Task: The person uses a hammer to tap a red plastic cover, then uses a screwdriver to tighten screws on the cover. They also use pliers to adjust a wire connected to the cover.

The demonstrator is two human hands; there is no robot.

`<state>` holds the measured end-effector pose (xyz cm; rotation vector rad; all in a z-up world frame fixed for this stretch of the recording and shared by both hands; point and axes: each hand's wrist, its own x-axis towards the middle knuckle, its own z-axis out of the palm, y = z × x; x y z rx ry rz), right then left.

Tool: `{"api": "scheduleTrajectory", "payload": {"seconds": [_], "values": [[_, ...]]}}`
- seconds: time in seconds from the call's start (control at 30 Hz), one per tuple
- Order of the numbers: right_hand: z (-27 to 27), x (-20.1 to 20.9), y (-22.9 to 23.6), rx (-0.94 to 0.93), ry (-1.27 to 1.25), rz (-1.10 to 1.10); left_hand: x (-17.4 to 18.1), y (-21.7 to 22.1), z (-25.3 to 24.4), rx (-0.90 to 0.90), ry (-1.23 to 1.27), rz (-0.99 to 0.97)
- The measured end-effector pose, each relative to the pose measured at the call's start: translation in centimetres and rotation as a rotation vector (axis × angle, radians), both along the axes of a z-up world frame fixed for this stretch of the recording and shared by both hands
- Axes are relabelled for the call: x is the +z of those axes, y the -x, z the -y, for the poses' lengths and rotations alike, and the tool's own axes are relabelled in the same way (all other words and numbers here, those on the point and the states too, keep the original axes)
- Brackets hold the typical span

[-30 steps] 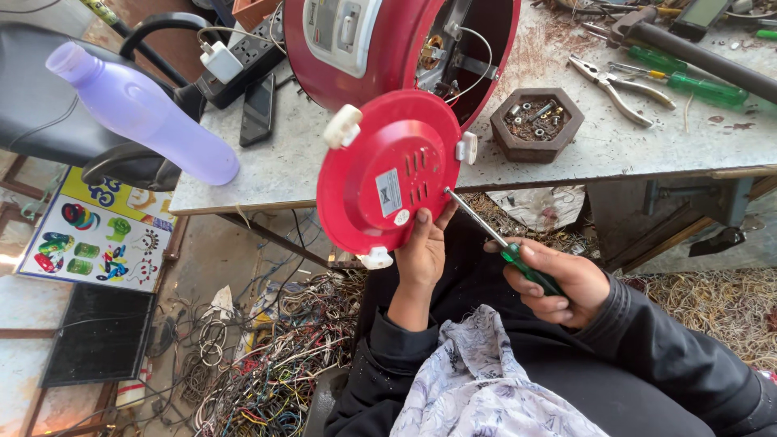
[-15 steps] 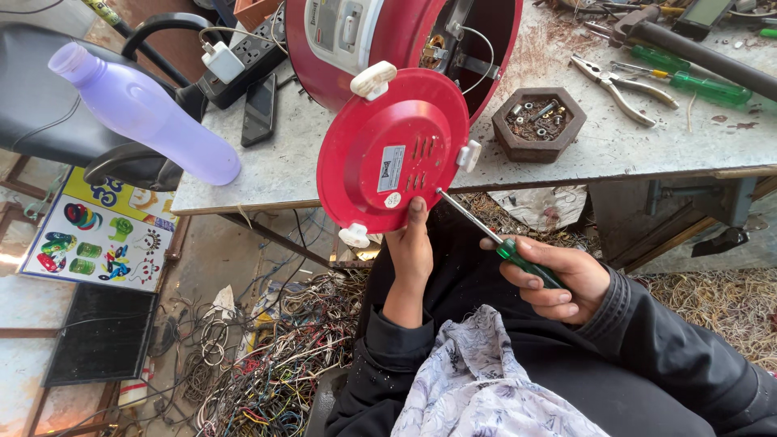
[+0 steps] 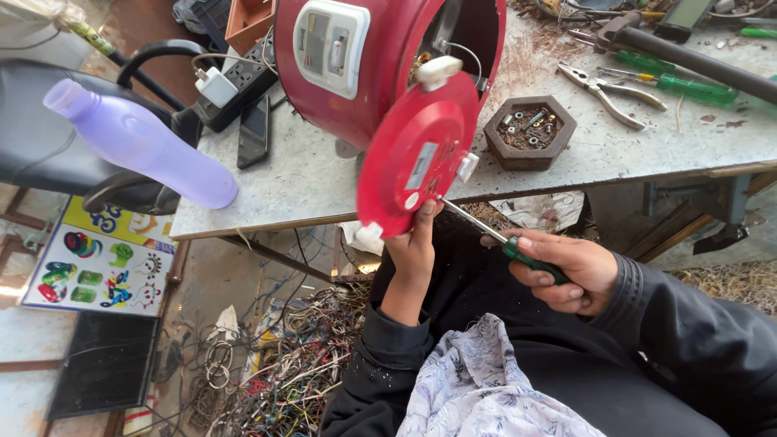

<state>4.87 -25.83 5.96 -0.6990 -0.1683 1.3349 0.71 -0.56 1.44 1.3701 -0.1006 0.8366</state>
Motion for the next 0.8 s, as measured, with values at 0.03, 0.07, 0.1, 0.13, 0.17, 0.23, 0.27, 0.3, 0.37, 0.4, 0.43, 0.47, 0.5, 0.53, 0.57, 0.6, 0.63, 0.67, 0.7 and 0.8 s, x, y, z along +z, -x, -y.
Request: {"api": "scheduleTrajectory", "payload": {"seconds": [0.03,0.07,0.1,0.13,0.17,0.23,0.27,0.3,0.37,0.4,0.43,0.47,0.5,0.53,0.57,0.6,0.63,0.67,0.7,0.8], "values": [[-0.2,-0.1,-0.2,-0.012,0.048,0.023,0.0,-0.2,-0.1,-0.018,-0.008,-0.011],[-0.4,-0.4,-0.5,-0.024,0.096,0.045,-0.1,-0.3,-0.1,-0.037,-0.015,-0.022],[-0.6,-0.7,-0.7,-0.036,0.144,0.067,-0.2,-0.3,-0.1,-0.055,-0.023,-0.033],[-0.8,-1.0,-1.0,-0.051,0.199,0.102,-0.1,-0.4,-0.2,-0.033,-0.048,-0.040],[-1.0,-1.3,-1.3,-0.066,0.254,0.137,-0.1,-0.4,-0.2,-0.011,-0.072,-0.047],[-1.3,-2.1,-1.9,-0.076,0.293,0.214,0.2,-0.7,-0.2,0.002,-0.085,-0.050],[-1.2,-2.5,-2.1,-0.066,0.281,0.255,0.2,-0.6,-0.2,-0.004,-0.069,-0.050],[-1.3,-2.9,-2.3,-0.056,0.269,0.296,0.3,-0.6,-0.1,-0.010,-0.052,-0.049],[-1.6,-3.7,-2.4,-0.063,0.340,0.469,0.5,-0.6,-0.1,0.000,-0.055,-0.059],[-1.9,-4.0,-2.4,-0.063,0.374,0.557,0.7,-0.5,-0.2,0.007,-0.057,-0.062],[-2.1,-4.2,-2.3,-0.080,0.385,0.612,1.0,-0.4,-0.2,0.025,-0.088,-0.056],[-2.3,-4.3,-2.1,-0.098,0.394,0.670,1.3,-0.4,-0.2,0.043,-0.121,-0.046],[-2.4,-4.4,-1.9,-0.116,0.402,0.729,1.6,-0.3,-0.1,0.062,-0.154,-0.036],[-2.5,-4.4,-1.8,-0.119,0.426,0.770,1.9,-0.3,0.0,0.075,-0.171,-0.034],[-2.5,-4.4,-1.6,-0.123,0.449,0.812,2.2,-0.2,0.0,0.089,-0.189,-0.032],[-2.6,-4.3,-1.4,-0.126,0.473,0.852,2.3,-0.1,0.2,0.102,-0.206,-0.031],[-2.6,-4.3,-1.2,-0.130,0.487,0.872,2.5,-0.1,0.3,0.106,-0.195,-0.038],[-2.6,-4.3,-1.2,-0.132,0.500,0.892,2.6,0.0,0.4,0.110,-0.184,-0.046],[-2.6,-4.2,-1.1,-0.135,0.514,0.912,2.7,0.0,0.5,0.114,-0.173,-0.053],[-2.9,-3.9,-1.3,-0.153,0.537,1.063,3.2,-0.1,0.6,0.154,-0.181,-0.047]]}}
